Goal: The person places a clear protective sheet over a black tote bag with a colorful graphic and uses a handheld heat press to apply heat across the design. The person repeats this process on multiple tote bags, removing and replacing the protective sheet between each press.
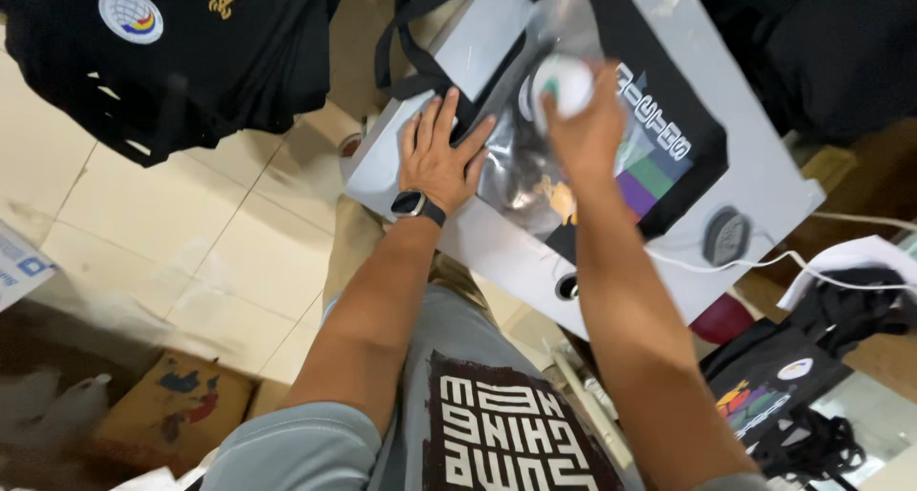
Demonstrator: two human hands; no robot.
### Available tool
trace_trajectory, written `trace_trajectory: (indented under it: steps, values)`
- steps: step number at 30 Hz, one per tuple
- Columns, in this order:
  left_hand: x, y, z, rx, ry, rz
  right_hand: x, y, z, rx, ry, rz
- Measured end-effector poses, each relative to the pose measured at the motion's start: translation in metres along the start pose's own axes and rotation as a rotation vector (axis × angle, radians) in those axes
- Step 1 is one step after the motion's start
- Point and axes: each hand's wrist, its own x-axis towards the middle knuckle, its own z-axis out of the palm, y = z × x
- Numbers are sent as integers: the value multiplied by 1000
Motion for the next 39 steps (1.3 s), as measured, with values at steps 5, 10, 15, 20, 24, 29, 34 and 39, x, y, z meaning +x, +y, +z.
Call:
trace_trajectory:
  steps: [5, 10, 15, 20, 24, 29, 34, 39]
  values:
    - [0, -2, 7, -119, 29, -43, -50, -12, 2, 2, -95, 53]
    - [-3, -3, 11, -113, 3, -50, 2, 8, 13, -47, 52, -10]
    - [-5, -2, 9, -122, -23, -57, 10, 3, 4, -78, 61, 11]
    - [-1, -3, 6, -142, -9, -57, -56, -32, 4, -21, -84, 60]
    - [-1, -5, 11, -130, 2, -53, -19, -10, 15, -53, 38, 22]
    - [2, -2, -3, -99, 40, -42, 40, 9, 3, -43, 124, 45]
    - [1, -3, 9, -113, 23, -52, -40, -18, 10, -60, 27, 60]
    - [3, -4, 7, -103, -15, -43, -27, 7, 15, -75, 64, 80]
